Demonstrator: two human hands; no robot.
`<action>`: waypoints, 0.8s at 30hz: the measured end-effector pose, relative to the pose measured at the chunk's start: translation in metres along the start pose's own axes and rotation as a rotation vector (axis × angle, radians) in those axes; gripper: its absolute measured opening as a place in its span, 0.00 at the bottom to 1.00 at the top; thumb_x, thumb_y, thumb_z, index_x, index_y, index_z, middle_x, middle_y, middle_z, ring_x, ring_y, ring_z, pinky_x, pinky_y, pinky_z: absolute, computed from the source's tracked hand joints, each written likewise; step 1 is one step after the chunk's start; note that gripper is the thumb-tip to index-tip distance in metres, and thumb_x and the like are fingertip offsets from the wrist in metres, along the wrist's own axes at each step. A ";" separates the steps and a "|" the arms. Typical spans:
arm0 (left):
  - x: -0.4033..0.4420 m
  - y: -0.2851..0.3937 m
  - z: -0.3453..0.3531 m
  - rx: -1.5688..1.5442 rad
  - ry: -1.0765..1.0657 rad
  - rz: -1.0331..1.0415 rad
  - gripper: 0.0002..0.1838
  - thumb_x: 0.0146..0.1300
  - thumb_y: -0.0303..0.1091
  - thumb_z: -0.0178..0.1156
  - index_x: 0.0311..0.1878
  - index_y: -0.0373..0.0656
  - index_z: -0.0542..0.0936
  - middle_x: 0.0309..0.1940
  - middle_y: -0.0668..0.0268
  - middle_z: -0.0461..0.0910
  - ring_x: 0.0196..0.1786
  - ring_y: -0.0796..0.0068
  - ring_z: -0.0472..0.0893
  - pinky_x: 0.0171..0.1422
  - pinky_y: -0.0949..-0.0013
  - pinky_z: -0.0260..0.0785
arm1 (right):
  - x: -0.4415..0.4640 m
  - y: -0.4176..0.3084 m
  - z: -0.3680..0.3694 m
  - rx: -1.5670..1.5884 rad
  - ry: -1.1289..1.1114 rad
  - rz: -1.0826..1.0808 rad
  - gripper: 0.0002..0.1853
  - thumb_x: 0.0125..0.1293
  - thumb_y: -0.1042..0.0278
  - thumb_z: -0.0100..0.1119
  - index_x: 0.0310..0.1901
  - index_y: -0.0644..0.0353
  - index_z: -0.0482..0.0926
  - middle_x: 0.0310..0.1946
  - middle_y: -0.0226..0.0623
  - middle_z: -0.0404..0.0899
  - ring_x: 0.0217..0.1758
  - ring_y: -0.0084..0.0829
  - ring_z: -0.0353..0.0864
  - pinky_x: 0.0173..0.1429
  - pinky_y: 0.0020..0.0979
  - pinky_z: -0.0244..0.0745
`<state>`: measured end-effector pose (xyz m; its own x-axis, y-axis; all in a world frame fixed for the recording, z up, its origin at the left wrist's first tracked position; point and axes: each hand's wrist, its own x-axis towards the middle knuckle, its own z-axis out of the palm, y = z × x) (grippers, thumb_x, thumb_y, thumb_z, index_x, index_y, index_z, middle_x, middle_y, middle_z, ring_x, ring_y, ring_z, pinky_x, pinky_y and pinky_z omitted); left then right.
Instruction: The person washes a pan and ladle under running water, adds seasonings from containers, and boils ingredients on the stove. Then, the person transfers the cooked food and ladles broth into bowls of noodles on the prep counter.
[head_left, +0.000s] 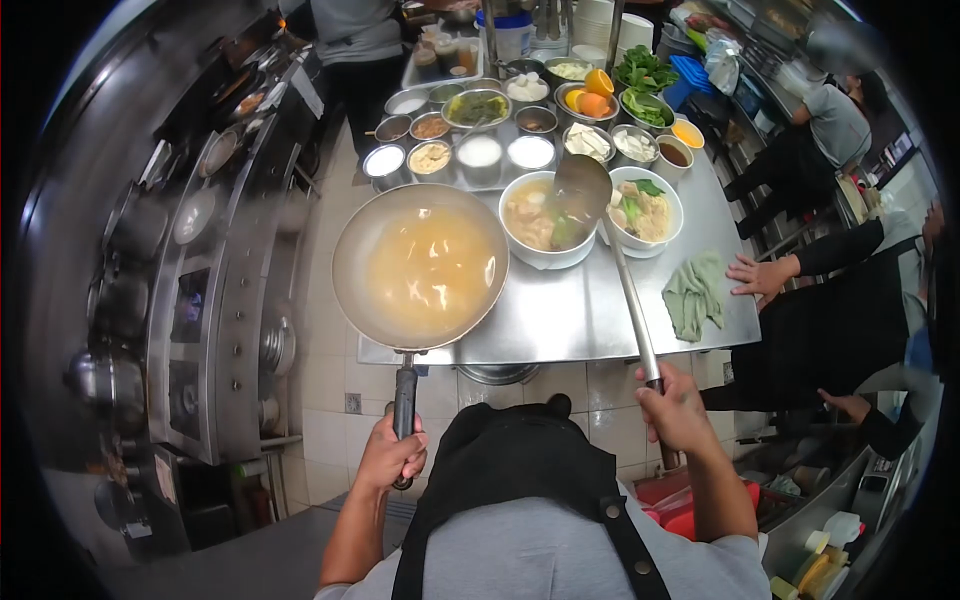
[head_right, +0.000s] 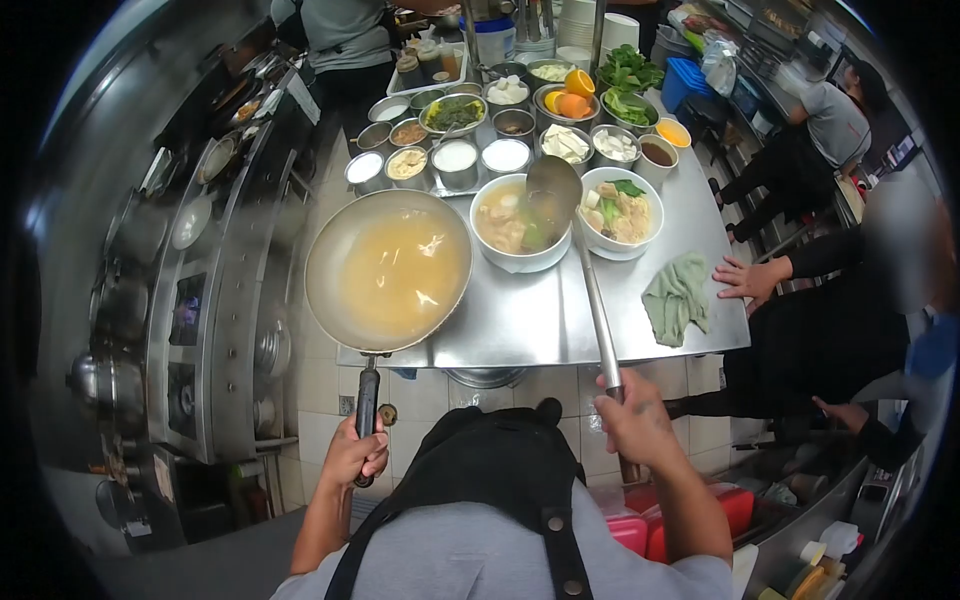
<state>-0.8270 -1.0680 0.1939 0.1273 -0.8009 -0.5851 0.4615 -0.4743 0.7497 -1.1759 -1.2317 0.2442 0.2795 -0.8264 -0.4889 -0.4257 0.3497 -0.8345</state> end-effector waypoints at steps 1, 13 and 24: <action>0.000 0.001 0.000 0.003 -0.006 0.007 0.11 0.58 0.18 0.54 0.39 0.42 0.65 0.14 0.70 0.64 0.10 0.80 0.64 0.14 0.72 0.57 | -0.003 0.007 0.005 -0.024 0.036 0.011 0.13 0.60 0.71 0.56 0.45 0.67 0.71 0.16 0.36 0.71 0.14 0.29 0.74 0.19 0.31 0.68; 0.006 0.010 -0.001 0.075 -0.114 -0.023 0.11 0.58 0.18 0.56 0.38 0.41 0.64 0.16 0.70 0.65 0.11 0.80 0.66 0.14 0.73 0.57 | -0.011 -0.005 0.031 -0.414 -0.095 -0.238 0.12 0.59 0.71 0.57 0.45 0.63 0.73 0.23 0.45 0.75 0.27 0.43 0.77 0.36 0.38 0.72; 0.008 0.016 0.034 0.119 -0.151 -0.022 0.11 0.58 0.17 0.54 0.39 0.41 0.65 0.15 0.70 0.64 0.10 0.81 0.64 0.12 0.73 0.54 | -0.047 -0.069 -0.017 0.651 -0.481 0.353 0.13 0.61 0.78 0.50 0.48 0.68 0.72 0.17 0.30 0.67 0.08 0.20 0.63 0.12 0.22 0.55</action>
<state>-0.8485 -1.0944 0.2118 -0.0193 -0.8315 -0.5552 0.3547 -0.5248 0.7738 -1.1746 -1.2243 0.3291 0.6186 -0.3991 -0.6769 -0.0215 0.8525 -0.5223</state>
